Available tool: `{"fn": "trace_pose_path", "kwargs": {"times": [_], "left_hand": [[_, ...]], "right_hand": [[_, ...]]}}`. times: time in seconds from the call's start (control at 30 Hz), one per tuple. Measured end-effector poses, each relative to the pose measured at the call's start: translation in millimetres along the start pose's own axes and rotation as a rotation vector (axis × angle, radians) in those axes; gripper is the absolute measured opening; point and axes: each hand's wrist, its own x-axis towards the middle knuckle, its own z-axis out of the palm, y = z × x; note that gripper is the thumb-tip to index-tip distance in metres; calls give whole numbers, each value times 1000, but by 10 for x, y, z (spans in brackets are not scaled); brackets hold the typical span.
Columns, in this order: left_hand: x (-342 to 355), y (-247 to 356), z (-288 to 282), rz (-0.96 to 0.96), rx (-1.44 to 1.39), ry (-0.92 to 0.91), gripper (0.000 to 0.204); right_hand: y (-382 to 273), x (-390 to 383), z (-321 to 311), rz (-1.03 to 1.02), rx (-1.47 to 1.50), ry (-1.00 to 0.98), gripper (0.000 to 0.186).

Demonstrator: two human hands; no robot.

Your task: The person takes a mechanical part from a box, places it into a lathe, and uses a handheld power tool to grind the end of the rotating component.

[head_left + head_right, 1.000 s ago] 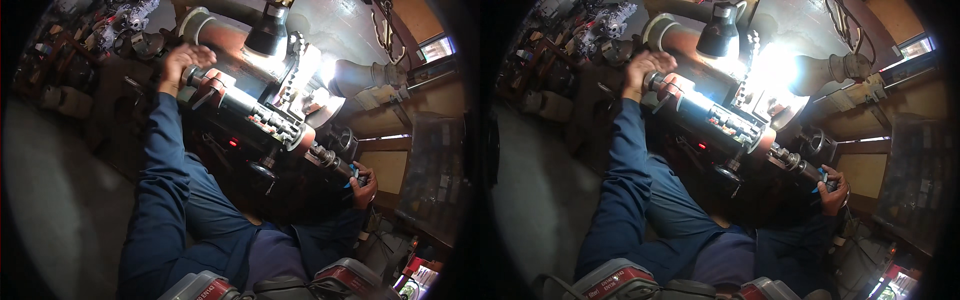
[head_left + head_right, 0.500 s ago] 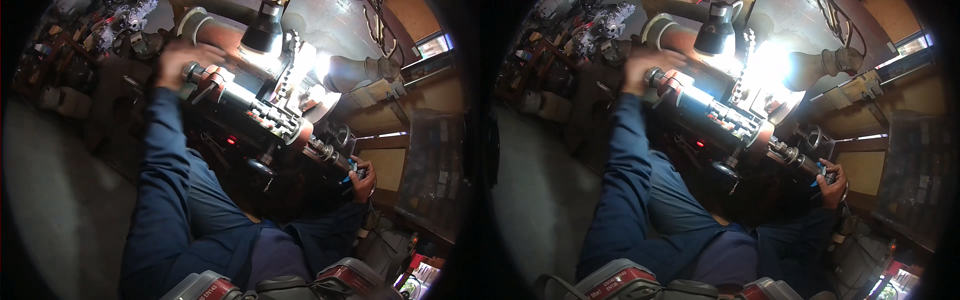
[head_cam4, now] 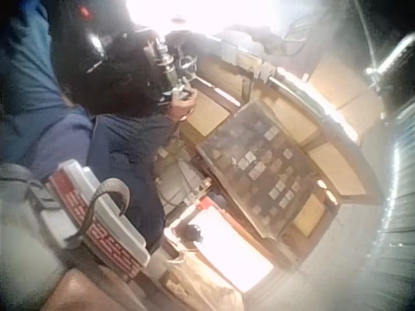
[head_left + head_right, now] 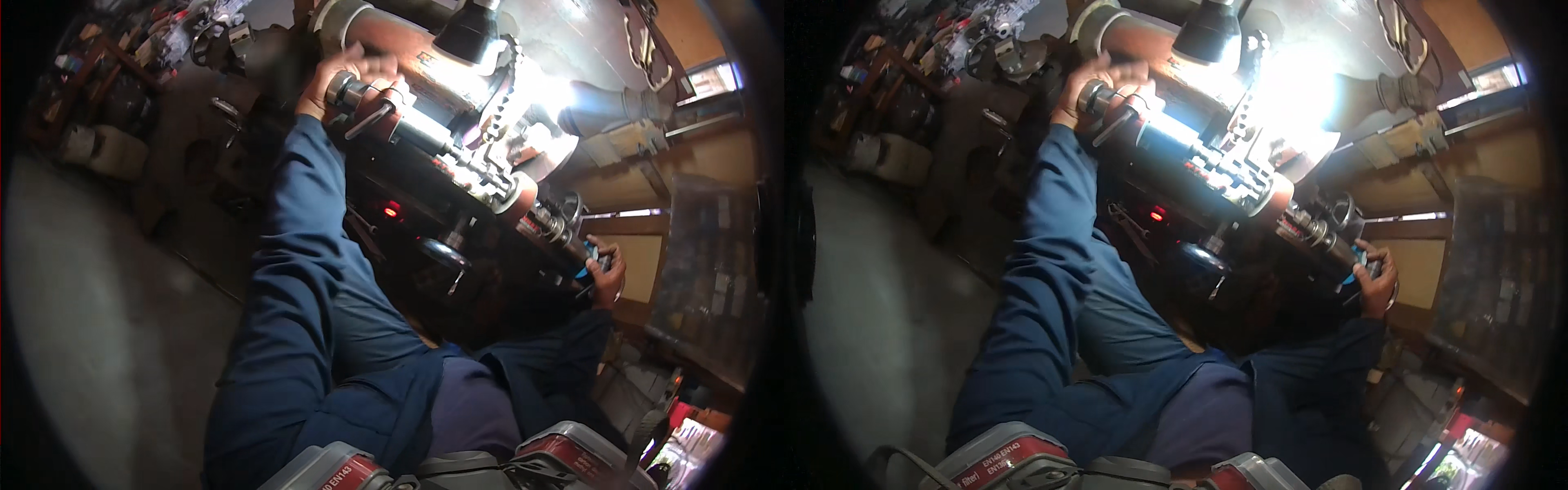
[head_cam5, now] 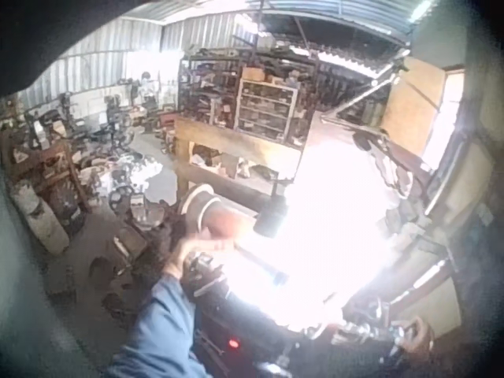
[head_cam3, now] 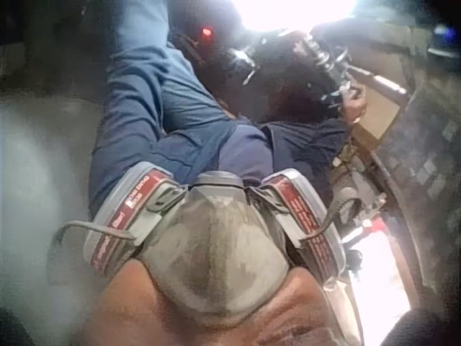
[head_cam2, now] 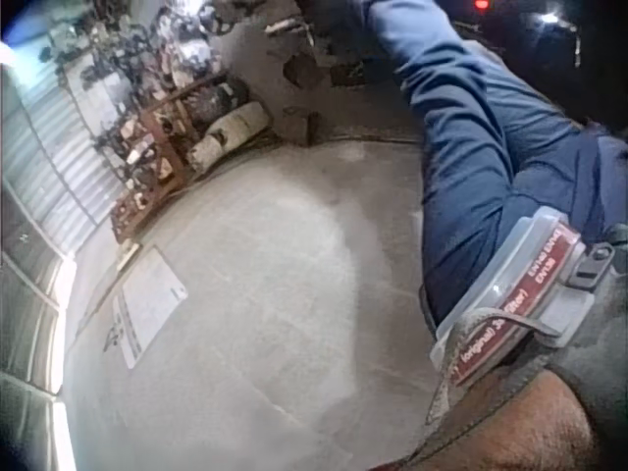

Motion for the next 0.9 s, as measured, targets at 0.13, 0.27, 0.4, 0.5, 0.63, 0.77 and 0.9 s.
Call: {"fn": "trace_pose_path", "kwargs": {"times": [0.13, 0.27, 0.4, 0.5, 0.63, 0.77, 0.9], "left_hand": [[67, 59, -61, -51, 379, 147, 62], [-290, 636, -169, 374, 237, 240, 56], [165, -49, -39, 23, 320, 115, 54], [-41, 40, 252, 37, 613, 150, 63], [-354, 486, 177, 487, 401, 471, 67], [-585, 719, 72, 542, 285, 464, 60], [-143, 242, 352, 429, 956, 533, 52]], "right_hand": [[-56, 29, 12, 6, 58, -30, 32], [-69, 10, 8, -13, 56, -30, 32], [-12, 0, 3, 12, 58, 18, 31], [-48, 18, -22, 1, 28, -6, 29], [-66, 36, -3, 9, 36, -12, 29], [-40, 15, 27, 3, 85, -11, 29], [-62, 5, -12, 26, 31, -31, 28]]}}
